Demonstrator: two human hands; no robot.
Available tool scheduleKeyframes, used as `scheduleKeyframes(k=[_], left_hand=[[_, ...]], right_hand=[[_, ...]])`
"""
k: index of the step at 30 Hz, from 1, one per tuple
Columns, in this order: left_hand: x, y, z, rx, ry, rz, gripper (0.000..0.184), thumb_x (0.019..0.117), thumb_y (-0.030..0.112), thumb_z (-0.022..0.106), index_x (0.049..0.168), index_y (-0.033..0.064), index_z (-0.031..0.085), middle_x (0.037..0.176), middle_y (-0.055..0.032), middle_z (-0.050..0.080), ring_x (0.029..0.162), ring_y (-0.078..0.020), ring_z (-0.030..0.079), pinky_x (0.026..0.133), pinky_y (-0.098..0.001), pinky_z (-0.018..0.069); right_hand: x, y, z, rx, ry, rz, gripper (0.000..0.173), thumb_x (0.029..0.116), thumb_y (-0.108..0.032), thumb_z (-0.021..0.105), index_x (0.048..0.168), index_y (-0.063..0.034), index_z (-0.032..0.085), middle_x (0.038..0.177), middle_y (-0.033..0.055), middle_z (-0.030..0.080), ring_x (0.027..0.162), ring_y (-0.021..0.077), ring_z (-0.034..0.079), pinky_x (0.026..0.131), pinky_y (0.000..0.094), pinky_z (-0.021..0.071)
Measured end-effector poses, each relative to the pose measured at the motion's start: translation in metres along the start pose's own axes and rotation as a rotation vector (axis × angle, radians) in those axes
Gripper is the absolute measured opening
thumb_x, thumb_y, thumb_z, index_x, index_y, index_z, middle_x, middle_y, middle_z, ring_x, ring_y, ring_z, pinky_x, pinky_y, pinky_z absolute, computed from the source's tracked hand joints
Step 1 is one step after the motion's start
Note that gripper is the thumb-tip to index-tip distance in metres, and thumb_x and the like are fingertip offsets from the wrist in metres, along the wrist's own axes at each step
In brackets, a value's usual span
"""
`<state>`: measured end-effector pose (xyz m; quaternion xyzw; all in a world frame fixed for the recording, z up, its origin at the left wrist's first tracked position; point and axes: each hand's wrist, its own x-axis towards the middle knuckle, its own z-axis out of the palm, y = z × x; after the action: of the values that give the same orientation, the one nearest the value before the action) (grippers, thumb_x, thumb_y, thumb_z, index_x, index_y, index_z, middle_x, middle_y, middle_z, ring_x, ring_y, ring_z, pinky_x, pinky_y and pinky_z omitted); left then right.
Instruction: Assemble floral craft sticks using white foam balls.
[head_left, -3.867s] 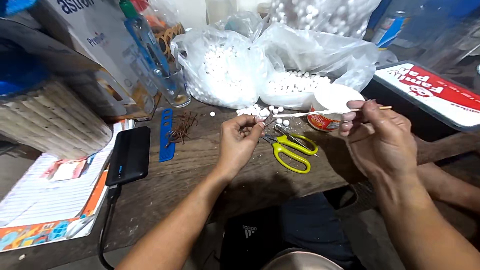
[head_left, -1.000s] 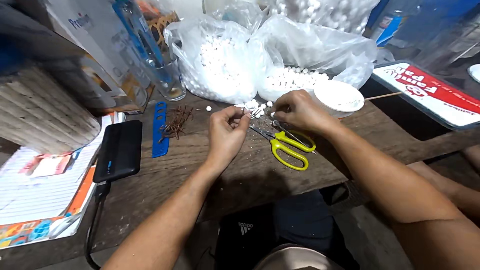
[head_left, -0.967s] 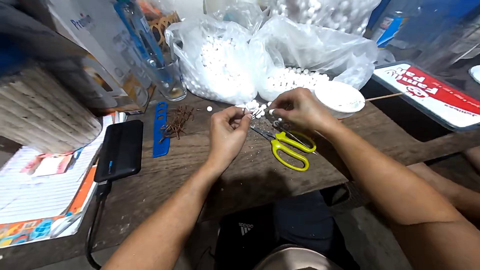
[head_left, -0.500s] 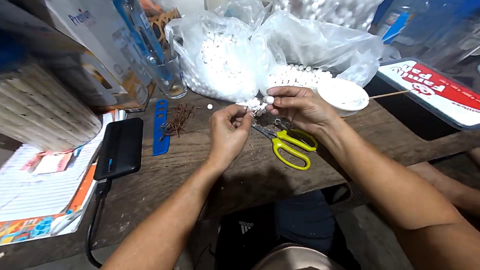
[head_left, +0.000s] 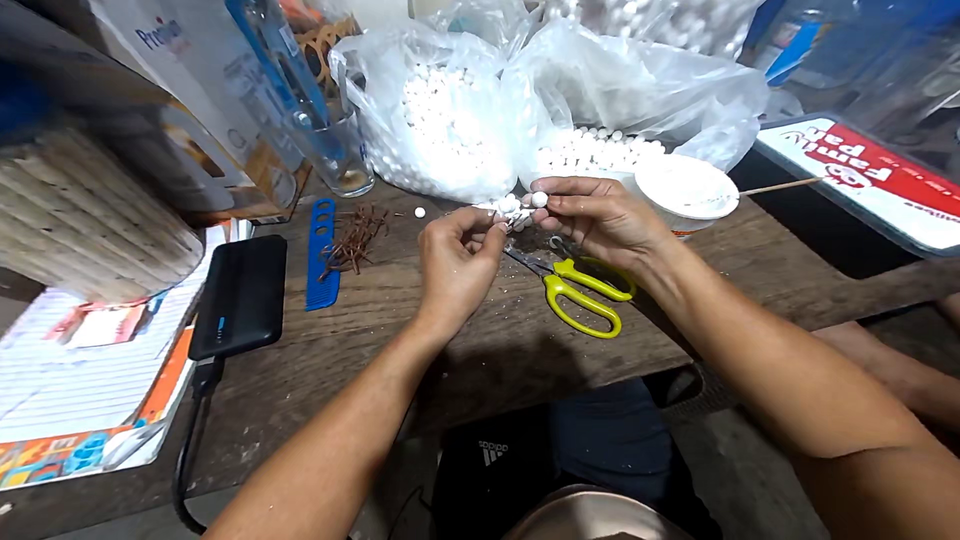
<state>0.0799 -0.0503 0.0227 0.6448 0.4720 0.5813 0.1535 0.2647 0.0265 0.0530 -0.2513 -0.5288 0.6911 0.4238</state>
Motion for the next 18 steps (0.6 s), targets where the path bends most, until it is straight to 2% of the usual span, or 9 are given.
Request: scheduleKeyframes(k=[6, 9, 11, 15, 18], left_hand=[[-0.002, 0.002, 0.000, 0.040, 0.008, -0.007, 0.004, 0.0936, 0.000, 0.065, 0.092, -0.0010, 0.069, 0.079, -0.0030, 0.067, 0.060, 0.0028, 0.056, 0.055, -0.0120, 0.0465], [-0.002, 0.003, 0.001, 0.064, 0.010, -0.005, 0.004, 0.0933, 0.001, 0.066, 0.091, 0.0000, 0.069, 0.079, -0.0034, 0.066, 0.059, 0.0017, 0.056, 0.055, -0.0125, 0.0460], [-0.003, 0.004, 0.001, 0.083, 0.016, -0.003, 0.005, 0.0933, 0.001, 0.066, 0.091, -0.0005, 0.069, 0.078, -0.0040, 0.065, 0.060, 0.0011, 0.055, 0.055, -0.0130, 0.0459], [-0.004, 0.005, 0.002, 0.121, 0.023, 0.007, 0.006, 0.0933, 0.002, 0.066, 0.089, -0.0003, 0.070, 0.076, -0.0039, 0.065, 0.059, 0.0011, 0.054, 0.055, -0.0132, 0.0445], [-0.004, 0.005, 0.002, 0.142, 0.028, 0.024, 0.007, 0.0928, 0.002, 0.066, 0.087, 0.0001, 0.070, 0.074, -0.0037, 0.064, 0.059, 0.0012, 0.054, 0.054, -0.0132, 0.0440]], right_hand=[[-0.001, 0.000, 0.002, 0.020, 0.030, 0.006, 0.027, 0.0971, 0.013, 0.046, 0.100, 0.0001, 0.070, 0.088, 0.0036, 0.074, 0.076, 0.0089, 0.072, 0.077, 0.0226, 0.0618], [-0.001, 0.001, 0.001, -0.021, 0.027, -0.009, 0.025, 0.0977, 0.010, 0.048, 0.105, -0.0002, 0.069, 0.088, 0.0028, 0.073, 0.075, 0.0084, 0.071, 0.075, 0.0231, 0.0615], [-0.002, 0.005, 0.001, -0.105, 0.036, -0.081, 0.024, 0.0964, 0.010, 0.052, 0.108, 0.0007, 0.071, 0.088, 0.0015, 0.073, 0.075, 0.0074, 0.070, 0.073, 0.0232, 0.0606], [-0.003, 0.012, 0.004, -0.235, 0.045, -0.257, 0.021, 0.0902, 0.013, 0.061, 0.101, 0.0010, 0.074, 0.086, 0.0010, 0.075, 0.076, 0.0079, 0.071, 0.077, 0.0250, 0.0622], [-0.003, 0.014, 0.004, -0.289, 0.037, -0.305, 0.019, 0.0882, 0.013, 0.064, 0.101, 0.0016, 0.073, 0.086, 0.0016, 0.075, 0.076, 0.0083, 0.072, 0.076, 0.0253, 0.0628]])
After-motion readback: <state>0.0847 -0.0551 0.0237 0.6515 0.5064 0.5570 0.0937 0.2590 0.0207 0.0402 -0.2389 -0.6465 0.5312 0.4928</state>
